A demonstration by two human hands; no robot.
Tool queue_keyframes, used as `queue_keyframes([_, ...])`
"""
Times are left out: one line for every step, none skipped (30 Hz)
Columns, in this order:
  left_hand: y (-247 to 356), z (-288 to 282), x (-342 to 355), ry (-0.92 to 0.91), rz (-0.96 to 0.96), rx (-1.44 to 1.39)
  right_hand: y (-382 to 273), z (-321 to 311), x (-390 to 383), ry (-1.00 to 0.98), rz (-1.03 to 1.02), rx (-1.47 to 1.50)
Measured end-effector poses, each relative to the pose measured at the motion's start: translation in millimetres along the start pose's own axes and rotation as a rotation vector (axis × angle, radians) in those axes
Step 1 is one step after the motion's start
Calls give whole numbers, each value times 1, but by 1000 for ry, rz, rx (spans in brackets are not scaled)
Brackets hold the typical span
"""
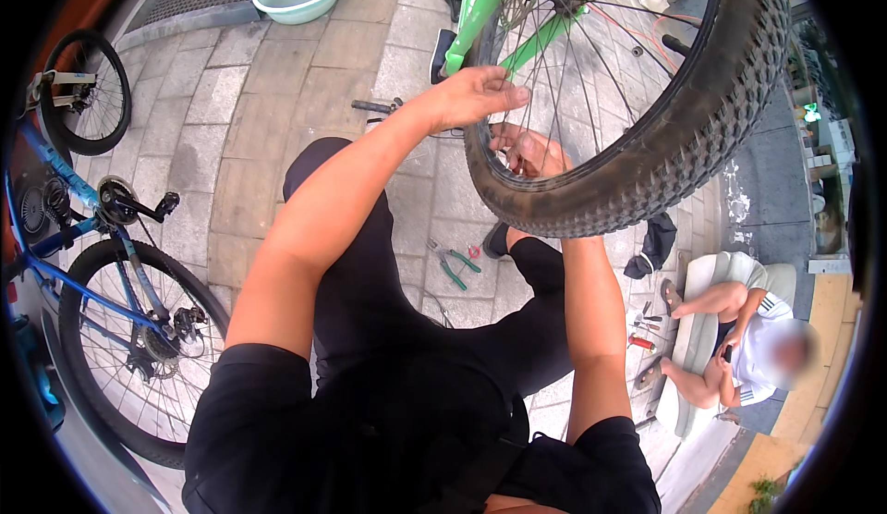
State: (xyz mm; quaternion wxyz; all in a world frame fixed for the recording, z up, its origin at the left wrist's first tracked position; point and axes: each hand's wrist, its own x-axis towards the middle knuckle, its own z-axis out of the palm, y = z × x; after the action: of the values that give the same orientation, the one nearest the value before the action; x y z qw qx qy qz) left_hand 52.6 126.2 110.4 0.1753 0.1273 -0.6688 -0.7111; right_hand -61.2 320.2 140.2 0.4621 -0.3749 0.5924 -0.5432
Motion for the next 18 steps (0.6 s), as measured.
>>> queue_keyframes([3, 0, 6, -23, -36, 8, 0, -1, -2, 10, 14, 3])
queue_keyframes([8, 0, 11, -52, -74, 29, -2, 3, -3, 23, 20, 18])
queue_keyframes([11, 2, 11, -37, -73, 36, -4, 5, -3, 37, 26, 32])
queue_keyframes([14, 5, 12, -25, -86, 50, -3, 3, -3, 31, 46, 16])
queue_keyframes([17, 6, 12, -10, -101, 69, -3, 2, 0, 21, 64, 3])
queue_keyframes([19, 6, 12, 7, -115, 87, -3, 2, 1, 9, 83, -10])
queue_keyframes([15, 5, 14, 8, -97, 94, -4, 3, 1, 0, 74, -48])
queue_keyframes([15, 3, 14, 7, -113, 76, -2, 3, 1, -5, 54, 12])
queue_keyframes([15, 1, 14, 11, -129, 57, 1, 4, 0, -13, 34, 71])
queue_keyframes([14, -2, 13, 17, -145, 37, 5, 4, 1, -24, 15, 130])
queue_keyframes([21, -3, 10, -22, -157, 14, 8, -2, 7, -50, 0, 47])
queue_keyframes([30, -3, 7, -60, -168, -10, 11, -6, 10, -72, -13, -32])
queue_keyframes([36, -3, 5, -96, -179, -34, 13, -10, 9, -71, -7, -107])
queue_keyframes([35, -6, 4, -114, -173, -73, 11, -8, 7, -71, -3, -184])
queue_keyframes([31, -9, 3, -132, -167, -111, 13, -8, 8, -55, 20, -156])
queue_keyframes([26, -12, 1, -151, -161, -149, 15, -6, 9, -62, 33, -65])
queue_keyframes([25, -15, 3, -168, -182, -214, 15, -7, 10, -60, 44, 25])
queue_keyframes([22, -17, 2, -174, -167, -254, 16, -7, 11, -56, 55, 115])
